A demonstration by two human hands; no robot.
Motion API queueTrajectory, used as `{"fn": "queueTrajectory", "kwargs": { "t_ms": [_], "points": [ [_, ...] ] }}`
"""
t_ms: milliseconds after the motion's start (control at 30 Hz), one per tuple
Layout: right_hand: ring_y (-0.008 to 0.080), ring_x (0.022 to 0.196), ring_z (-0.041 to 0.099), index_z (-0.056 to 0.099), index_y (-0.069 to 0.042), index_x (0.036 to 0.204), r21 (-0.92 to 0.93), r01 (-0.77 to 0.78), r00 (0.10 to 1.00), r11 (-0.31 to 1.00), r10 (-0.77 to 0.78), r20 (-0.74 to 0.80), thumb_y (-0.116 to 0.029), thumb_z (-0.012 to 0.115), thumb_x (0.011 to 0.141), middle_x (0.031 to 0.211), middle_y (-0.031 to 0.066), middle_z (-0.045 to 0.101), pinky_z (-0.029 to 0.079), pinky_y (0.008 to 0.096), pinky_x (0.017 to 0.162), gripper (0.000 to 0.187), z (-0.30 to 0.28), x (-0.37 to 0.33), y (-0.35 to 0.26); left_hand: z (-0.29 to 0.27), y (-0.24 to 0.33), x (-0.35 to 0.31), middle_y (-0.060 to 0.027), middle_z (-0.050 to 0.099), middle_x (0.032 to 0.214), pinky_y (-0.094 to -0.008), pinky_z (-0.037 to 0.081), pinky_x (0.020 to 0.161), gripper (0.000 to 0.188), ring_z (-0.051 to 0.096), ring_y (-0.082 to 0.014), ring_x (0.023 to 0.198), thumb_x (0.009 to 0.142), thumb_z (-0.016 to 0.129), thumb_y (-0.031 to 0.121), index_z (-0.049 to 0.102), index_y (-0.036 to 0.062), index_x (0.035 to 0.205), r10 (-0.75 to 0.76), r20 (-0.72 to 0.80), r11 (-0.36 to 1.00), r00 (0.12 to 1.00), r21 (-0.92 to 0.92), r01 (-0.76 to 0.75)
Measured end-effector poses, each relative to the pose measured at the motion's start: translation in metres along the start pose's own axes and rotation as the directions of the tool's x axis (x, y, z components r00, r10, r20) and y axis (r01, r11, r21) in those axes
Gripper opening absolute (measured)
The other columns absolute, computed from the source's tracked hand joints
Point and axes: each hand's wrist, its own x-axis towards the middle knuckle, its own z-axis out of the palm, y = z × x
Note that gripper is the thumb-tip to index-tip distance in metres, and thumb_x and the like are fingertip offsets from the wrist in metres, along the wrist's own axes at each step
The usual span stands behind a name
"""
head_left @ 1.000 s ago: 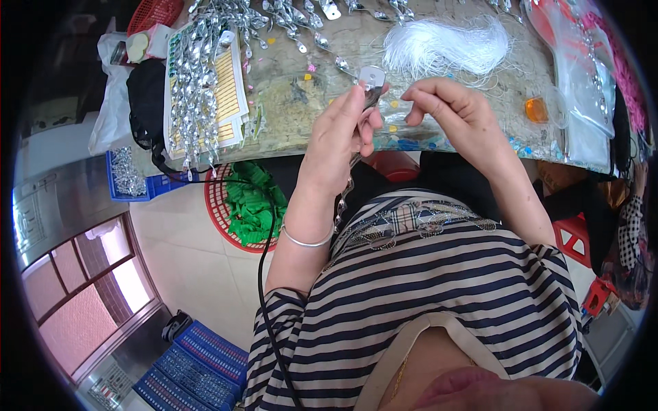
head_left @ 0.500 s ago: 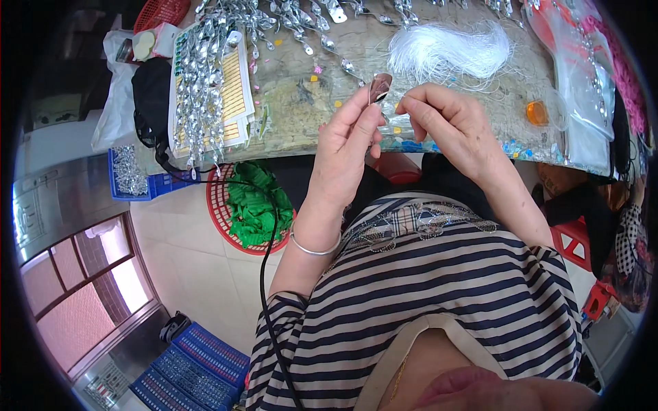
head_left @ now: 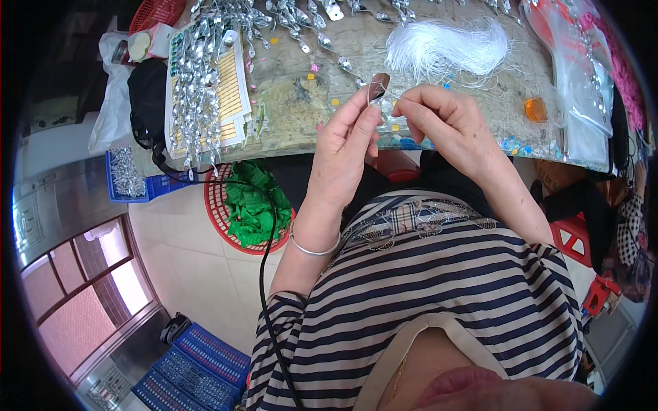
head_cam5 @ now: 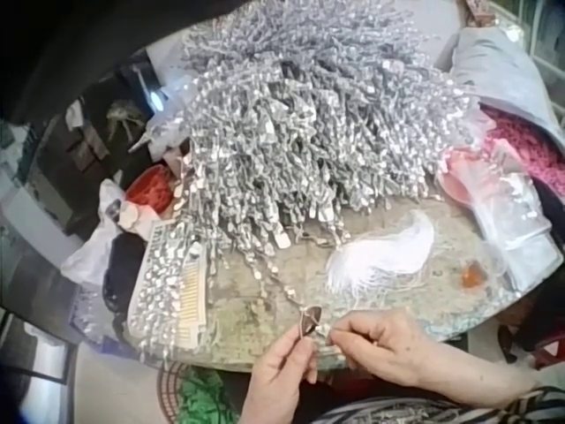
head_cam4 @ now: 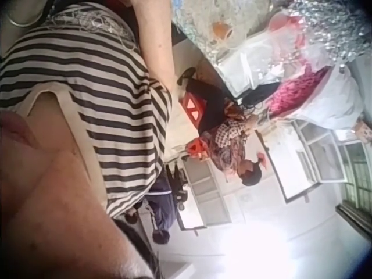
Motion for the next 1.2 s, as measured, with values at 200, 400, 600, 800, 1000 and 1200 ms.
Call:
{"fn": "queueTrajectory", "kwargs": {
  "t_ms": [200,400,600,800,1000,1200],
  "points": [
    [0.0066,0.054,0.048,0.064,-0.002,0.086,0.018,0.038,0.999,0.999,-0.037,-0.040,-0.022,0.050,0.090,0.057,0.0010,0.053,0.039,0.0238,0.051,0.025,0.0023,0.0009,0.0059,-0.0010,0.0000,-0.0017,0.0003,0.053,0.079,-0.0188,0.040,0.055,0.036,0.047,-0.0049,0.065,0.093,0.053,0.020,0.051,0.0032,0.125,-0.011,0.005,1.000,1.000,-0.007,0.011],
    [0.0067,0.053,0.048,0.063,-0.002,0.086,0.005,0.021,0.999,1.000,-0.021,-0.033,-0.022,0.050,0.090,0.057,0.0011,0.053,0.039,0.0235,0.050,0.025,0.0033,0.0018,0.0093,0.0001,0.0013,-0.0047,0.0004,0.053,0.079,-0.0188,0.040,0.055,0.035,0.047,-0.0050,0.065,0.093,0.053,0.019,0.052,0.0033,0.124,-0.010,0.009,1.000,1.000,-0.016,0.010],
    [0.0066,0.052,0.048,0.064,-0.002,0.086,-0.014,0.027,0.999,1.000,-0.027,-0.021,-0.022,0.050,0.089,0.057,0.0013,0.053,0.039,0.0235,0.049,0.025,0.0030,0.0004,0.0086,-0.0013,-0.0005,-0.0053,0.0038,0.048,0.070,-0.0171,0.037,0.053,0.036,0.044,-0.0029,0.059,0.093,0.052,0.019,0.051,0.0066,0.127,-0.003,0.000,1.000,1.000,0.013,0.003],
    [0.0062,0.051,0.048,0.064,-0.002,0.086,-0.012,0.021,0.999,1.000,-0.021,-0.026,-0.022,0.050,0.089,0.057,0.0015,0.054,0.038,0.0236,0.047,0.024,0.0041,-0.0001,0.0096,-0.0021,-0.0002,-0.0047,0.0042,0.047,0.068,-0.0173,0.037,0.053,0.036,0.044,-0.0027,0.058,0.093,0.052,0.020,0.051,0.0070,0.127,0.012,0.011,0.999,1.000,0.040,-0.012],
    [0.0033,0.057,0.046,0.063,-0.003,0.086,-0.018,-0.061,0.998,0.998,0.061,0.017,-0.018,0.051,0.091,0.060,-0.0032,0.050,0.036,0.0198,0.052,0.020,0.0024,-0.0019,0.0040,-0.0018,-0.0013,-0.0048,0.0044,0.046,0.067,-0.0174,0.037,0.052,0.036,0.044,-0.0026,0.058,0.094,0.052,0.020,0.051,0.0072,0.128,0.009,0.007,0.999,1.000,0.042,-0.009],
    [0.0035,0.056,0.046,0.063,-0.003,0.086,-0.029,-0.033,0.999,0.999,0.033,0.015,-0.019,0.052,0.092,0.059,-0.0032,0.050,0.036,0.0197,0.051,0.021,0.0040,-0.0014,0.0047,-0.0031,0.0008,-0.0063,-0.0016,0.056,0.085,-0.0205,0.041,0.056,0.033,0.049,-0.0065,0.069,0.092,0.054,0.016,0.053,-0.0002,0.121,-0.019,0.006,1.000,1.000,0.005,0.019]
  ]
}}
